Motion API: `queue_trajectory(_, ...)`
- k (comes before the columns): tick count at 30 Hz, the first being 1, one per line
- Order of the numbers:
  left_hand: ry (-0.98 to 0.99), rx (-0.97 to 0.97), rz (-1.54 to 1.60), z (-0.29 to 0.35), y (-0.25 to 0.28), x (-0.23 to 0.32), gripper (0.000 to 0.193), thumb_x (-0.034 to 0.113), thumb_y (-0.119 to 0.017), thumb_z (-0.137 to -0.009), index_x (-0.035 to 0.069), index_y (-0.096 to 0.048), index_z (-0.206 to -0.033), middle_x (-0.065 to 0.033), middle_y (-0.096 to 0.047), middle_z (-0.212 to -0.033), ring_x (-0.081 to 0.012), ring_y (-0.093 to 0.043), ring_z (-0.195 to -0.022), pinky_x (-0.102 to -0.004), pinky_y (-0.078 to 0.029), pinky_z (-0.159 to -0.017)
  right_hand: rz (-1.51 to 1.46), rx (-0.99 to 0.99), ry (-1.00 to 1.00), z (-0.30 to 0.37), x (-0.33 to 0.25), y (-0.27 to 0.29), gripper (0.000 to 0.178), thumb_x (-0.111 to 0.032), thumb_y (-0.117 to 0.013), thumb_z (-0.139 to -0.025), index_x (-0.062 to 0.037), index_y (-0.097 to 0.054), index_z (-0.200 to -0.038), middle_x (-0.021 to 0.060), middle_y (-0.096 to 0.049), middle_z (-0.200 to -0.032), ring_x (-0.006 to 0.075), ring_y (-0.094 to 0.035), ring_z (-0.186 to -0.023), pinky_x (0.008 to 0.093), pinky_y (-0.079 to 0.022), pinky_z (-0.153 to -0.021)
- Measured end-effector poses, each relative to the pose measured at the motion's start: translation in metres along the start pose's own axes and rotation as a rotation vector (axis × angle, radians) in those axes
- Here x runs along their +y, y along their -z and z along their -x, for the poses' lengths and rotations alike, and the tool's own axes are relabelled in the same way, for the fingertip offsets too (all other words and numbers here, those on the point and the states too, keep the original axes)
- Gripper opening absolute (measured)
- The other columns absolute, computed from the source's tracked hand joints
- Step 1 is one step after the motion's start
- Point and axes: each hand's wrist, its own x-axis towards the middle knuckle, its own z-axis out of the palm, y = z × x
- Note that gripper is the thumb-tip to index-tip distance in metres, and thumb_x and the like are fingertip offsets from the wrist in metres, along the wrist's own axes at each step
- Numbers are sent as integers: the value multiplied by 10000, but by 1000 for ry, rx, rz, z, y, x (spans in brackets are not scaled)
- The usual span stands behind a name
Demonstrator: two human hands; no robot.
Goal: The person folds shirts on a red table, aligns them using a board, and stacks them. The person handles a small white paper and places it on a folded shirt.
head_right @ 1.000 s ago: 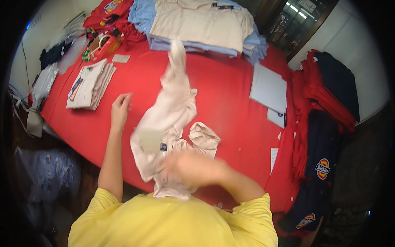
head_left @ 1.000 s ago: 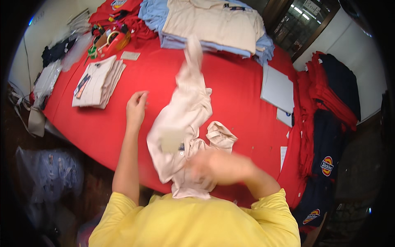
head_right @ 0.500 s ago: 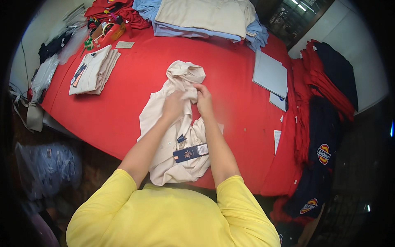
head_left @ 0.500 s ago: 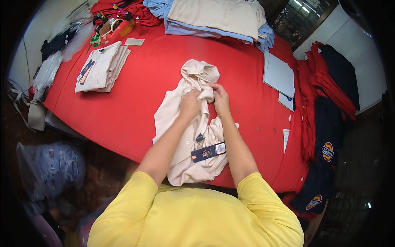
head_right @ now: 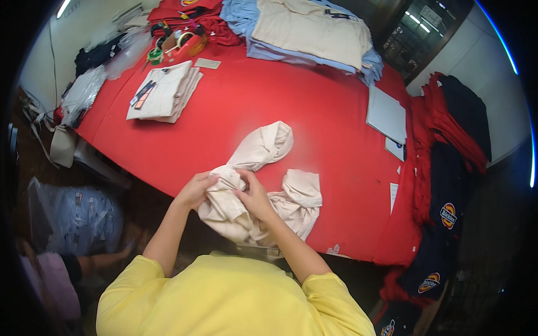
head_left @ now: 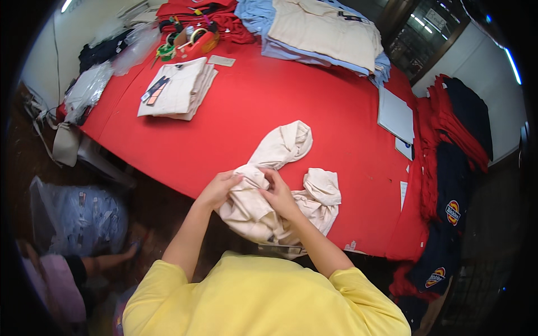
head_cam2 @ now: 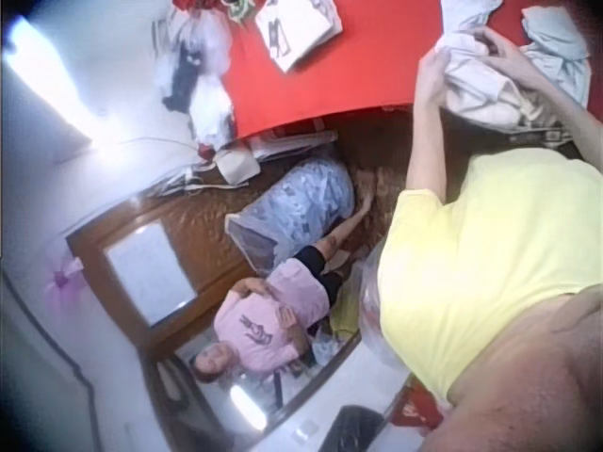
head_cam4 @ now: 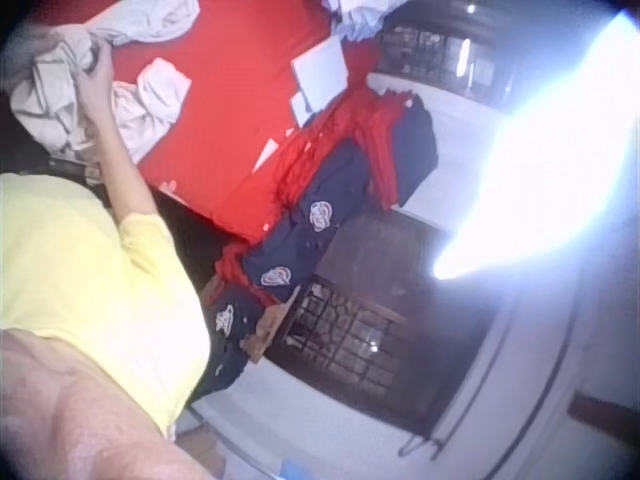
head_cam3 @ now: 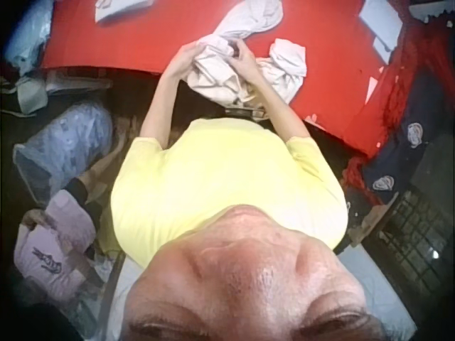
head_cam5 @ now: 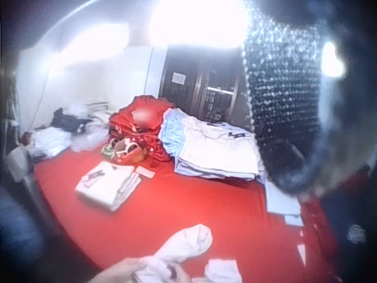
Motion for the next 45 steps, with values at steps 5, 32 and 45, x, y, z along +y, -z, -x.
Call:
queue_trajectory(5,-355,244,425,78,70,46,370,230,-375,-1015,-9,-480,-1277,-159,-572,-1259,-273,-558,-1165,-435,-426,-1022,229,-64,26,56,-25,38,208,-57,-607,-868,-4,-615,-1069,18,-610,-924,85,-580,-769,215,-479,-671)
queue_trajectory(32,-784,468,-1120,-187,-44,303,752,387,-650,-856,-55,-348,-1384,-237,-514,-1293,-352,-525,-1167,-421,-424,-979,789,697,339,-72,-123,361,429,-129,-585,-891,-8,-518,-1297,206,-506,-1324,321,-509,-1183,392,-370,-1032)
queue_trajectory(45,-679,375,-1577,-83,-26,1,425,376,-610,-874,199,-605,-1261,-66,-462,-1418,-298,-337,-1364,-524,-216,-1120,1242,458,-106,-17,56,208,475,-245,-523,-942,-128,-434,-1394,163,-318,-1498,342,-249,-1405,609,-130,-1113)
